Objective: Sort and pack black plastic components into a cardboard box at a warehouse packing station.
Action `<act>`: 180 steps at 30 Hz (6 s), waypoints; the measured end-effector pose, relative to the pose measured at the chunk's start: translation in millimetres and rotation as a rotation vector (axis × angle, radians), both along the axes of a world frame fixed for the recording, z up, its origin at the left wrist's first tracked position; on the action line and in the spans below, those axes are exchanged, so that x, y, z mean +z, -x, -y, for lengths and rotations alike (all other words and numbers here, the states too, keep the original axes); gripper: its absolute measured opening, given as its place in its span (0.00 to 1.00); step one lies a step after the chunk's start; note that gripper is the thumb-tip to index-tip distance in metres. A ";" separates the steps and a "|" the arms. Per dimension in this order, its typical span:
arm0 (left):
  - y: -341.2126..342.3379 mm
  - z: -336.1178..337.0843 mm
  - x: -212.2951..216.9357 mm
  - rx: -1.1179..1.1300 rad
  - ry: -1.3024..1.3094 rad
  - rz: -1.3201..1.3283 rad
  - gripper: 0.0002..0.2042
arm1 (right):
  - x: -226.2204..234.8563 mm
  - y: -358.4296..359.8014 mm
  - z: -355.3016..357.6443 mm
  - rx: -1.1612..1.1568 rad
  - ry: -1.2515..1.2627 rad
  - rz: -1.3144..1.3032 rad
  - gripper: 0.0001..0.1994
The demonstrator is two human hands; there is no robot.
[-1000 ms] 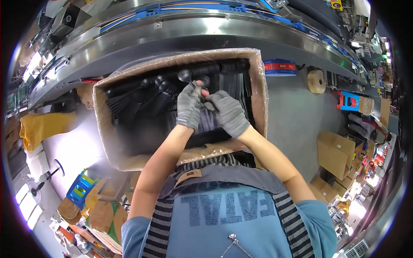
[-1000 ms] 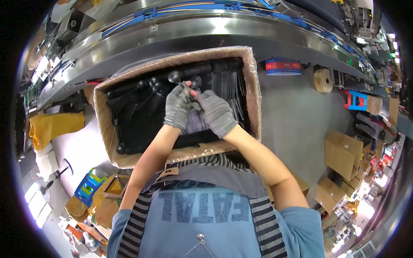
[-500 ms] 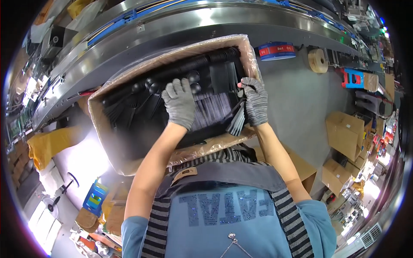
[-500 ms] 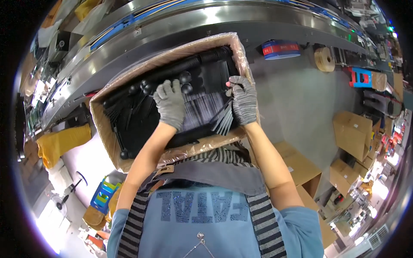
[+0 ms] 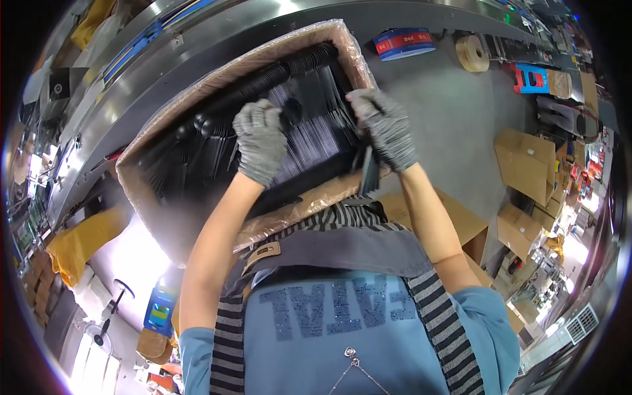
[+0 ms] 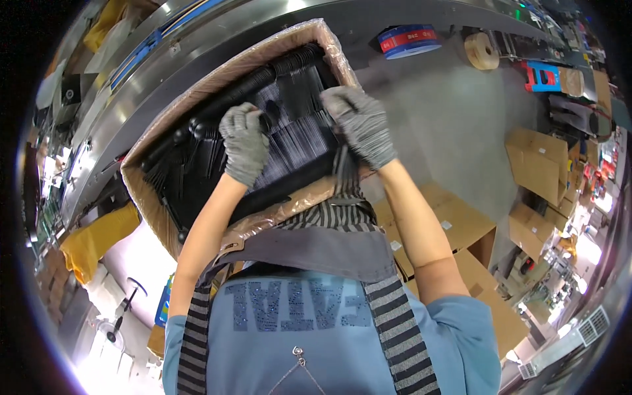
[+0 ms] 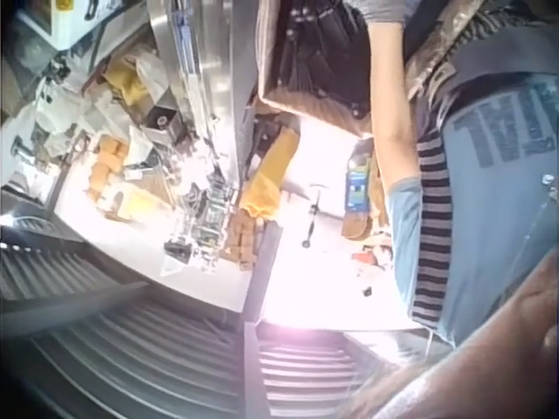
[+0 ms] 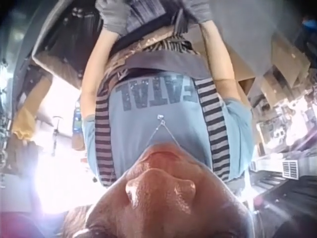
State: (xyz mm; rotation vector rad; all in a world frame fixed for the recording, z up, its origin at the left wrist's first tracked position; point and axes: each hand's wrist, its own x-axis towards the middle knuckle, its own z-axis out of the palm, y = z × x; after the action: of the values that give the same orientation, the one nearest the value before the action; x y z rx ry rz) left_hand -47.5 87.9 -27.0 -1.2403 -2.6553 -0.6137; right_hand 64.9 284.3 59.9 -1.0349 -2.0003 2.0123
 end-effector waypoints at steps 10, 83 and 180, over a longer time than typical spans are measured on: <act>-35.8 69.2 25.3 -0.103 -0.046 1.628 0.14 | -36.6 21.2 101.8 0.507 -0.497 -0.226 0.18; 45.9 87.3 2.7 0.687 0.332 0.418 0.37 | -106.7 122.9 161.6 0.567 -0.418 0.236 0.23; -109.8 101.5 113.2 0.360 -0.359 0.541 0.34 | 61.9 29.4 115.7 0.930 -0.433 -0.245 0.24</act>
State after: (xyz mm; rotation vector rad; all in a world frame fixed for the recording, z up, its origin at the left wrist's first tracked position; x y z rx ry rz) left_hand 62.3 -13.7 86.3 -0.5291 -2.8704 -1.4407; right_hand 35.5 168.6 121.8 0.2945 -2.8552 1.6903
